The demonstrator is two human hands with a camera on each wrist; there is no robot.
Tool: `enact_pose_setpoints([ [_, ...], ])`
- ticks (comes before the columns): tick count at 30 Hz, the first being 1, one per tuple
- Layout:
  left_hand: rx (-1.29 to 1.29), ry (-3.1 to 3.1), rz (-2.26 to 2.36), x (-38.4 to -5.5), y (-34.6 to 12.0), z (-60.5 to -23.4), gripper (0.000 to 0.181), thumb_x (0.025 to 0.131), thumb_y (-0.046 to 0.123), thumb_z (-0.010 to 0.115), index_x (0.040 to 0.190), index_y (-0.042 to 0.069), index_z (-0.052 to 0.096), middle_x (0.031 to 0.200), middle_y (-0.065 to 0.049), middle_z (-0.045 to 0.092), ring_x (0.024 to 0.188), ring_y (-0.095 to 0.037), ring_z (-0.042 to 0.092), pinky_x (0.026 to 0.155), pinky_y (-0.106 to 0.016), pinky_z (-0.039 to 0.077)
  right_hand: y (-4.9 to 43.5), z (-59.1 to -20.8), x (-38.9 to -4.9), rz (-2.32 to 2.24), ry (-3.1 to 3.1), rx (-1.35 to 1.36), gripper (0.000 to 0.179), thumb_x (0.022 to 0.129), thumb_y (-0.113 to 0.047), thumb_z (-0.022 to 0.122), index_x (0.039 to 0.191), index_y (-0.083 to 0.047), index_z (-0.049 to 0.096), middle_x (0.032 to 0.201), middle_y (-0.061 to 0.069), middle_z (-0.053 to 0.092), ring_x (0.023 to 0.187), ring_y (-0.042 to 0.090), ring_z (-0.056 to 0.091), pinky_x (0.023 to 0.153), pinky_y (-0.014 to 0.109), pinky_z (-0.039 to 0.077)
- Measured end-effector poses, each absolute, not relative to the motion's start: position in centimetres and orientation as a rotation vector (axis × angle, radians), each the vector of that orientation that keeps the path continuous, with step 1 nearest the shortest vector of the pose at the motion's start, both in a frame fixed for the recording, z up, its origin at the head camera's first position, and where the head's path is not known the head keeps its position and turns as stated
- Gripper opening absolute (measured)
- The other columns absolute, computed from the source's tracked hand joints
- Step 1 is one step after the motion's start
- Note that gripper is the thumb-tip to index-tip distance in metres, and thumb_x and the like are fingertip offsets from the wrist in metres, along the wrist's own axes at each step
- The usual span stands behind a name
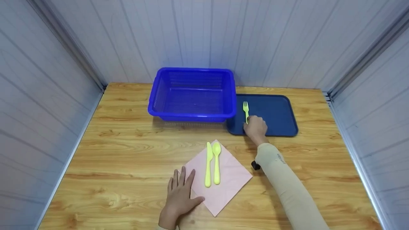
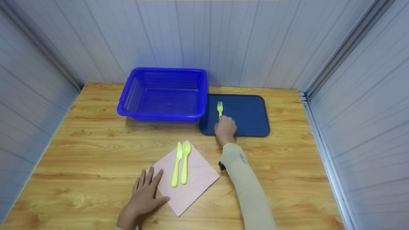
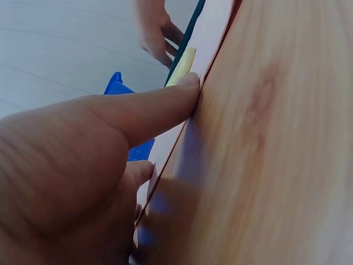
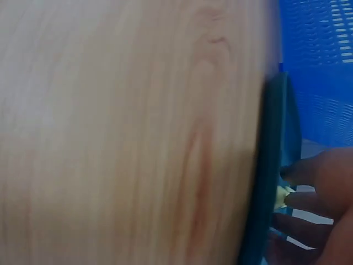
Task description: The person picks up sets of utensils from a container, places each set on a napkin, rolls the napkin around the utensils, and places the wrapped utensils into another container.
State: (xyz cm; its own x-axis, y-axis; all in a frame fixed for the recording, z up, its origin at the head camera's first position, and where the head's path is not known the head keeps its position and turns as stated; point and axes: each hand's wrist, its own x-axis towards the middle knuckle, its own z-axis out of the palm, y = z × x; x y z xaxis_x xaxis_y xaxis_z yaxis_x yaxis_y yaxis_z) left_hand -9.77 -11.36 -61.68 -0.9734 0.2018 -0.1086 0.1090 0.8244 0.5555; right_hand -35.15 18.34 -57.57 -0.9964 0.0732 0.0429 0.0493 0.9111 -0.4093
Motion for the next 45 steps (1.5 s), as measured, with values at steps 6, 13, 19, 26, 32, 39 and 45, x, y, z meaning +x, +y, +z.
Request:
enact_pose_setpoints([
  [6, 0.258, 2.868, 0.855, -9.9, -11.5, -61.9, 0.100, 0.076, 0.061, 0.070, 0.154, 0.015, 0.028, 0.159, -0.022, 0.009, 0.143, -0.047, -0.003, 0.110, -0.063, 0.002, 18.5, -57.9, -35.4, 0.698, -2.961, -0.136, 0.028, 0.087, -0.014, 0.068, 0.112, -0.002, 0.071, 0.104, 0.019, 0.070, 0.091, 0.040, 0.066, 0.074, 0.054, 0.053],
  [13, 0.272, 2.857, 0.871, -9.7, -11.5, -61.7, 0.099, 0.077, 0.060, 0.070, 0.153, 0.013, 0.029, 0.158, -0.024, 0.010, 0.142, -0.049, -0.002, 0.109, -0.065, 0.002, 18.8, -57.8, -35.6, 0.639, -2.987, -0.113, 0.029, 0.084, -0.013, 0.067, 0.111, -0.003, 0.071, 0.103, 0.018, 0.070, 0.090, 0.040, 0.066, 0.075, 0.054, 0.052],
  [19, 0.282, 2.848, 0.849, -9.8, -11.4, -61.5, 0.099, 0.077, 0.061, 0.069, 0.153, 0.012, 0.029, 0.158, -0.025, 0.010, 0.142, -0.049, 0.000, 0.109, -0.065, 0.004, 19.7, -57.3, -35.3, 0.586, -3.062, -0.107, 0.032, 0.084, -0.016, 0.069, 0.113, -0.004, 0.070, 0.102, 0.016, 0.070, 0.088, 0.038, 0.065, 0.074, 0.054, 0.052],
  [26, 0.271, 2.845, 0.843, -9.8, -11.4, -61.5, 0.098, 0.078, 0.059, 0.070, 0.153, 0.012, 0.029, 0.158, -0.024, 0.010, 0.142, -0.049, -0.001, 0.110, -0.063, 0.003, 19.8, -55.5, -33.8, 0.534, -3.173, -0.120, 0.020, 0.082, -0.019, 0.072, 0.098, -0.007, 0.072, 0.081, 0.008, 0.065, 0.075, 0.028, 0.059, 0.063, 0.046, 0.049],
  [32, 0.256, 2.824, 0.850, -9.6, -11.4, -61.5, 0.098, 0.078, 0.058, 0.070, 0.154, 0.012, 0.028, 0.159, -0.024, 0.008, 0.142, -0.048, -0.004, 0.110, -0.063, 0.000, 19.5, -54.2, -30.9, 0.616, -3.185, -0.091, 0.024, 0.081, -0.017, 0.072, 0.102, -0.004, 0.070, 0.091, 0.011, 0.066, 0.083, 0.030, 0.059, 0.071, 0.046, 0.051],
  [39, 0.254, 2.817, 0.832, -9.6, -11.4, -61.6, 0.098, 0.079, 0.059, 0.068, 0.154, 0.012, 0.027, 0.159, -0.024, 0.007, 0.143, -0.048, -0.005, 0.110, -0.062, -0.001, 18.8, -53.7, -26.6, 0.751, -3.120, -0.083, 0.042, 0.079, -0.013, 0.072, 0.119, -0.001, 0.068, 0.109, 0.018, 0.069, 0.085, 0.032, 0.065, 0.070, 0.045, 0.054],
  [45, 0.277, 2.833, 0.835, -9.8, -11.4, -61.7, 0.097, 0.079, 0.059, 0.068, 0.154, 0.012, 0.028, 0.158, -0.025, 0.009, 0.142, -0.049, -0.003, 0.110, -0.063, 0.001, 17.5, -53.7, -24.1, 0.772, -3.058, -0.031, 0.040, 0.077, -0.008, 0.069, 0.116, -0.001, 0.069, 0.099, 0.015, 0.071, 0.060, 0.020, 0.052, 0.049, 0.032, 0.042],
])
